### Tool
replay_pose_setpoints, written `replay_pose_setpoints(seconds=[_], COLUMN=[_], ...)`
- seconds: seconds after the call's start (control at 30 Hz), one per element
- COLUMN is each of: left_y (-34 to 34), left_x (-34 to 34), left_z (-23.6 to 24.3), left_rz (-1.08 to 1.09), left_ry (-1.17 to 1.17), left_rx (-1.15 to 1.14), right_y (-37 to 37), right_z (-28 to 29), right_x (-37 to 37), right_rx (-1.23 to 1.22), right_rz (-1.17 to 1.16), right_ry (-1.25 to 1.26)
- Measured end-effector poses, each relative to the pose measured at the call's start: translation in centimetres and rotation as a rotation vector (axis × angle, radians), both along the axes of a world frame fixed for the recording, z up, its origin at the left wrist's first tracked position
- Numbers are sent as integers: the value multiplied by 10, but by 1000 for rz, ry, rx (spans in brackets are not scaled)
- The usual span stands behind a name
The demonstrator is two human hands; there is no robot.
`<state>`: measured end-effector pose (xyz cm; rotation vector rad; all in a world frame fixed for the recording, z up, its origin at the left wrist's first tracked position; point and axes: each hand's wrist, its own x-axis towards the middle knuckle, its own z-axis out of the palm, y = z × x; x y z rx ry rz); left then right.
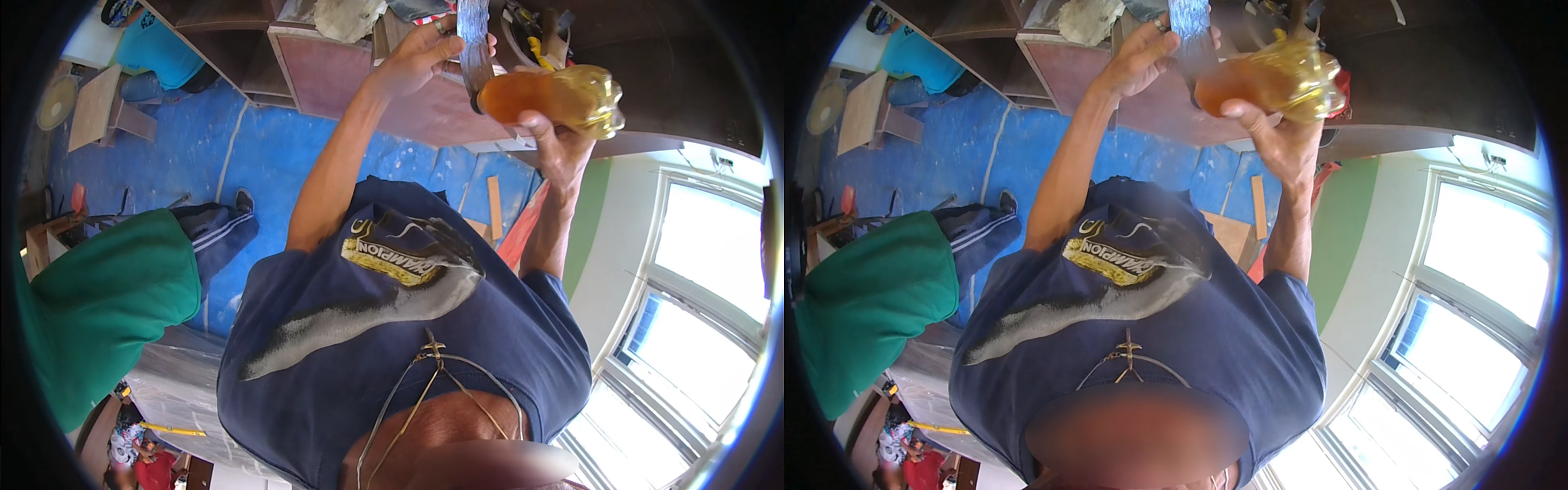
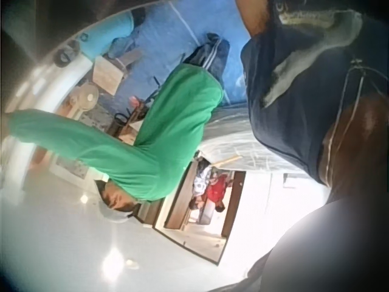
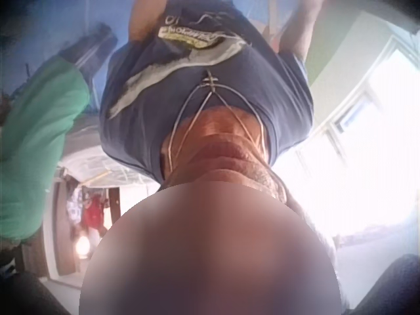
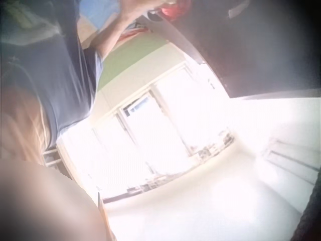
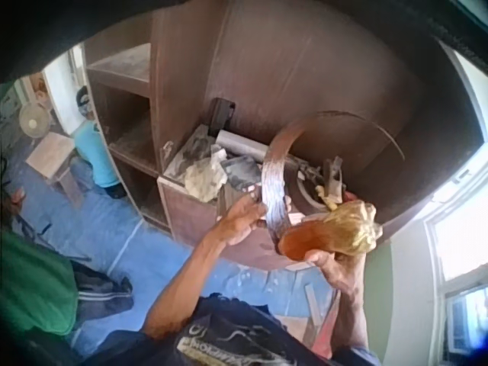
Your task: The person applies a liquid finish to wooden furniture pieces using a plastic bottle with a sponge applicator. They first treat a small wooden strip, then move to a larger curved shelving unit, applying the finish to the edges and shelves.
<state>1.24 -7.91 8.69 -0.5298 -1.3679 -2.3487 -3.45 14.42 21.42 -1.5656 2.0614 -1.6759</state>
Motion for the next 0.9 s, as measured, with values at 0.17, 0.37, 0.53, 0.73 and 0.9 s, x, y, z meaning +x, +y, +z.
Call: replay_pose_setpoints(seconds=[0.17, 0.37, 0.53, 0.73, 0.9], left_y=[5, 8, 10, 5, 11], left_x=[-2, -1, -3, -4, 1], left_z=[-1, 4, 0, -4, -1], left_rz=[-25, -29, -27, 12, -24], left_ry=[8, 29, 32, -6, -35], left_rx=[3, 0, 45, 21, 23], right_y=[-2, -8, -13, -1, -2], right_z=[-6, -24, -21, -5, -2], right_x=[-9, -27, -26, -1, 4], right_rx=[-183, -264, -243, -85, -5], right_rz=[-132, -173, -172, -139, -167], right_ry=[-211, -345, -271, -93, -103])
